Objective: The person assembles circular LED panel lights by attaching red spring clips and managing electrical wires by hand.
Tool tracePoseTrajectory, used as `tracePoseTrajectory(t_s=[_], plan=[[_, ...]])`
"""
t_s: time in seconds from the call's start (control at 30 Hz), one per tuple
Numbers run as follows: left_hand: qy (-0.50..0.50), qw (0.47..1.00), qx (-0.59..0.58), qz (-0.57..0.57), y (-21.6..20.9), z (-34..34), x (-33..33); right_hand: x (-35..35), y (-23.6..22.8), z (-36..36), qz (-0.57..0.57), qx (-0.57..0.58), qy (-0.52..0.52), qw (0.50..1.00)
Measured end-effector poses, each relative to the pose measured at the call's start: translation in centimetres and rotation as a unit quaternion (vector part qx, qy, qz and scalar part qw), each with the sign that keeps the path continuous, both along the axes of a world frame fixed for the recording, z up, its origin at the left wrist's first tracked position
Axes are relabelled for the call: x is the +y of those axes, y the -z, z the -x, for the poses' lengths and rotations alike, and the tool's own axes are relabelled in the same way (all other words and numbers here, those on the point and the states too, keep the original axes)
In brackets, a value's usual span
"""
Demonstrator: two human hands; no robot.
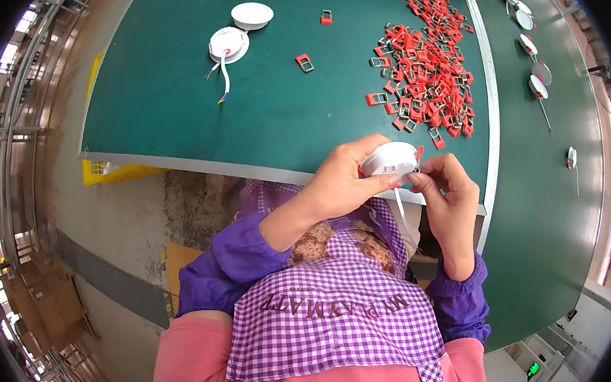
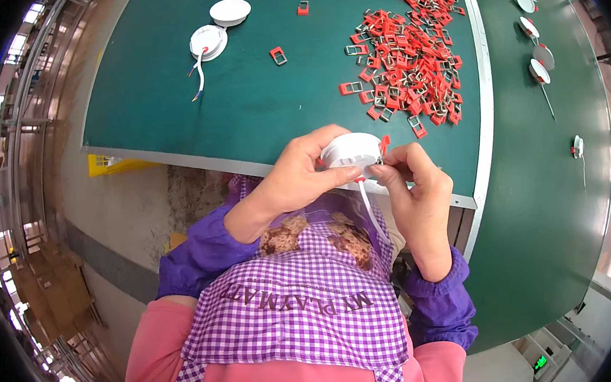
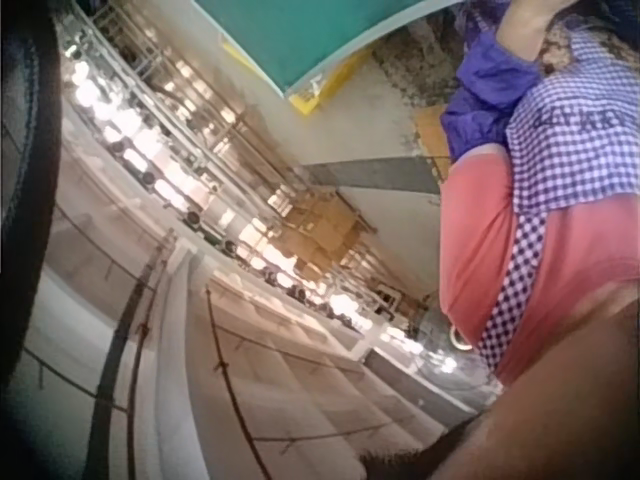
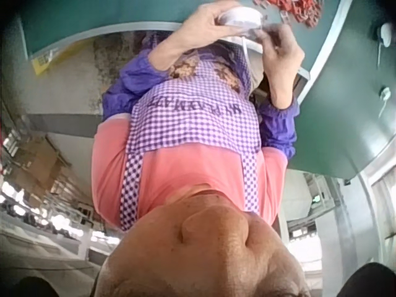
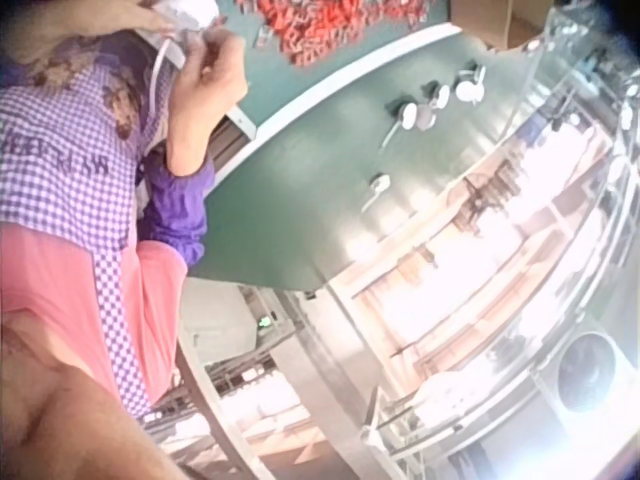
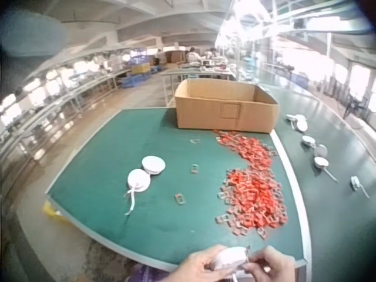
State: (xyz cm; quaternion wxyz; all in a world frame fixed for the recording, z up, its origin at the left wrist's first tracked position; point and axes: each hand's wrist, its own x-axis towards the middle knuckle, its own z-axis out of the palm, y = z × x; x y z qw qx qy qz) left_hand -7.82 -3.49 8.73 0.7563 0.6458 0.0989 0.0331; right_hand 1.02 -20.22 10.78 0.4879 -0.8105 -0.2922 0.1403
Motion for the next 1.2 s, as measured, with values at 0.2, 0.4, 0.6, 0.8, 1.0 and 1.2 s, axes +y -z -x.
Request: tracePoseTrajectory(t_s=[0.2,0.4,0.6,0.8,1.0,1.2], plan=[[0.018,0.996,-0.043,-0.080,-1.2,0.1,-0.3,-0.3,-2.9,-0.3,-0.054,0.192,0.022,0.980],[0.071,0.996,0.021,0.043,-0.8,-0.5,-1.5,-2.2,-1.6,-1.6,-0.066,0.265,0.019,0.962],[-0.073,0.926,-0.154,-0.336,-2.3,-2.5,4.5,-9.5,0.6,-8.3,-0.055,0.037,0.213,0.975],[-0.380,0.770,0.034,-0.510,-0.1,-1.7,23.3,-11.2,0.4,-9.8,0.018,-0.178,0.359,0.916],[-0.254,0.772,0.137,-0.566,4.2,-2.4,24.3,-1.7,4.1,-6.9,0.071,-0.189,0.097,0.975],[-0.201,0.758,0.122,-0.608,3.0,-1.4,18.2,0.1,5.2,-6.7,0.230,-0.310,0.013,0.923]])
